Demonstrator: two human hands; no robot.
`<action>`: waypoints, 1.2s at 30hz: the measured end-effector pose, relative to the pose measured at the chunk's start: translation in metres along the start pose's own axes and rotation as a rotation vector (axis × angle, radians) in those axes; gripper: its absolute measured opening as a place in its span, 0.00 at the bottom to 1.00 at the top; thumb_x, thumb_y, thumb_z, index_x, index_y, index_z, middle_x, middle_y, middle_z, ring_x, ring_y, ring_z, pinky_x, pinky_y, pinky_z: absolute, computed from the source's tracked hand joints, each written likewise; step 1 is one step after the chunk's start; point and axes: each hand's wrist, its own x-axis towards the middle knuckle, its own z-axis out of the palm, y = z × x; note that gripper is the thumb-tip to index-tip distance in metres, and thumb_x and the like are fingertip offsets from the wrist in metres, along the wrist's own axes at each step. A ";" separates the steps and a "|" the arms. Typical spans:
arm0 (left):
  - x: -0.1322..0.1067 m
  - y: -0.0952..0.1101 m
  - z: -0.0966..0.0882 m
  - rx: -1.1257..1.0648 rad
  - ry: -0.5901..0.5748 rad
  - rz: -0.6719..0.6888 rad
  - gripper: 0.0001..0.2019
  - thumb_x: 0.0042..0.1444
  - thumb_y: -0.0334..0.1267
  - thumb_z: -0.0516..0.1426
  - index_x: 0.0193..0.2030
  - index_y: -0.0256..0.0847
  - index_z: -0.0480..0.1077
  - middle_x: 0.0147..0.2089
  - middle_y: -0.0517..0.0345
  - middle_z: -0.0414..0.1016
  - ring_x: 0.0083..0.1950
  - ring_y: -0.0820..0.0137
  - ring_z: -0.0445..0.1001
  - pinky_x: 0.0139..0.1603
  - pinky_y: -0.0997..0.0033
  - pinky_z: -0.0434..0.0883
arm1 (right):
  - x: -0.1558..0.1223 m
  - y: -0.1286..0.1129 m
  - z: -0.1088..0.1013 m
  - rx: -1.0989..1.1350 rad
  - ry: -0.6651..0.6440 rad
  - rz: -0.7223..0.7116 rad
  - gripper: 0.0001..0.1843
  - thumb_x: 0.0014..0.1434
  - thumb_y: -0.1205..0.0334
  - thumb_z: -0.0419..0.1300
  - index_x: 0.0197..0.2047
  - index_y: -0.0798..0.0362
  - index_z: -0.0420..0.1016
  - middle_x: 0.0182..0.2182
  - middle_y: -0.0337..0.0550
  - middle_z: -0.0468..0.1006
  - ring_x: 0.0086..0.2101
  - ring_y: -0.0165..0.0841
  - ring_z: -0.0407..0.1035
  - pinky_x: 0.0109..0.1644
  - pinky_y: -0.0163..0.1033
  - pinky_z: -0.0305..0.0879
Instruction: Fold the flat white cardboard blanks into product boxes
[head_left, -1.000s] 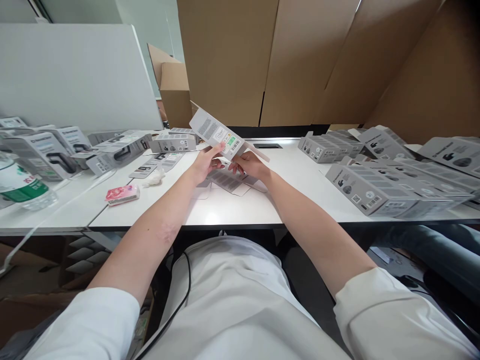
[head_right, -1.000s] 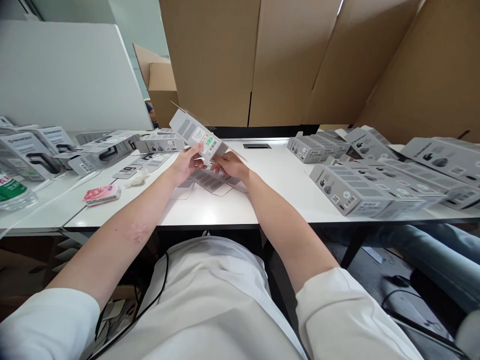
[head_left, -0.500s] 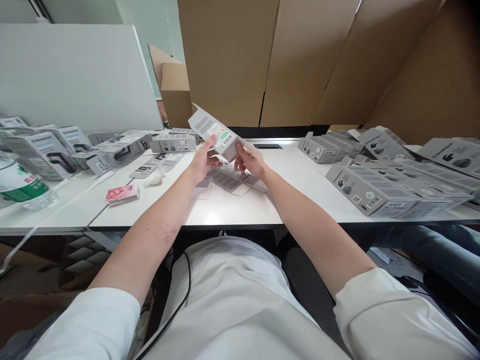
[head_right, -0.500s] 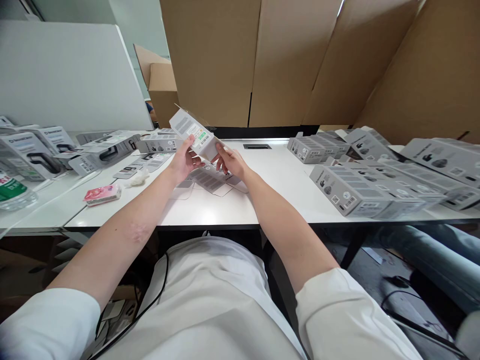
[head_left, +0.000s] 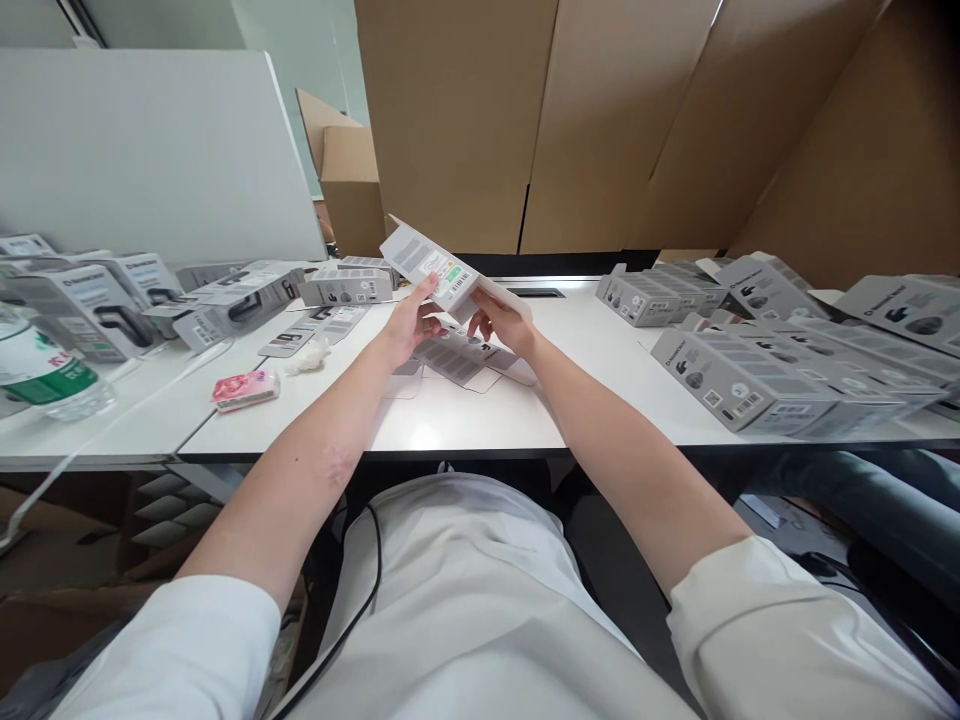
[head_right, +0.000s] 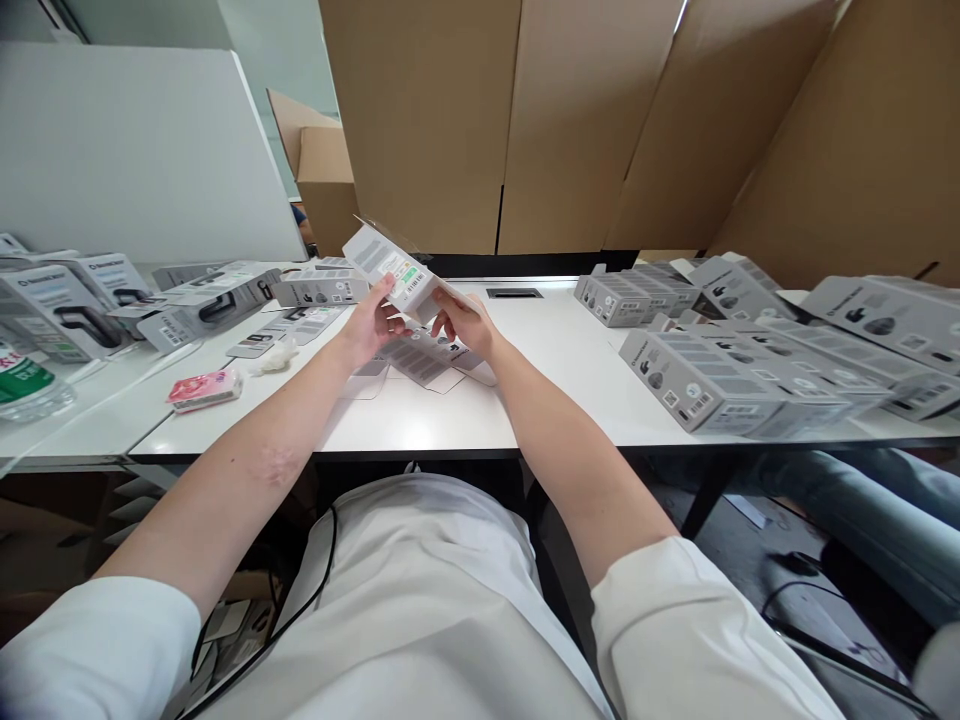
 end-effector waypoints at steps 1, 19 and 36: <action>-0.001 0.001 0.000 -0.002 -0.006 -0.004 0.37 0.59 0.76 0.76 0.56 0.46 0.82 0.42 0.50 0.85 0.32 0.64 0.78 0.44 0.56 0.84 | -0.001 -0.002 0.000 0.034 0.008 -0.001 0.25 0.82 0.33 0.68 0.50 0.48 0.86 0.30 0.43 0.86 0.26 0.35 0.75 0.28 0.37 0.64; -0.008 0.005 -0.002 -0.115 -0.165 0.084 0.36 0.48 0.66 0.85 0.50 0.43 0.83 0.48 0.53 0.84 0.43 0.65 0.79 0.61 0.53 0.84 | -0.020 -0.043 0.007 0.296 -0.144 0.307 0.34 0.81 0.26 0.66 0.38 0.48 0.83 0.27 0.43 0.81 0.27 0.35 0.66 0.34 0.43 0.69; 0.020 -0.007 -0.014 -0.008 0.345 -0.151 0.36 0.65 0.81 0.69 0.46 0.46 0.76 0.34 0.57 0.75 0.25 0.72 0.64 0.28 0.66 0.64 | -0.008 -0.018 -0.006 0.081 0.202 0.107 0.32 0.66 0.25 0.83 0.43 0.48 0.89 0.44 0.49 0.88 0.32 0.32 0.71 0.33 0.39 0.71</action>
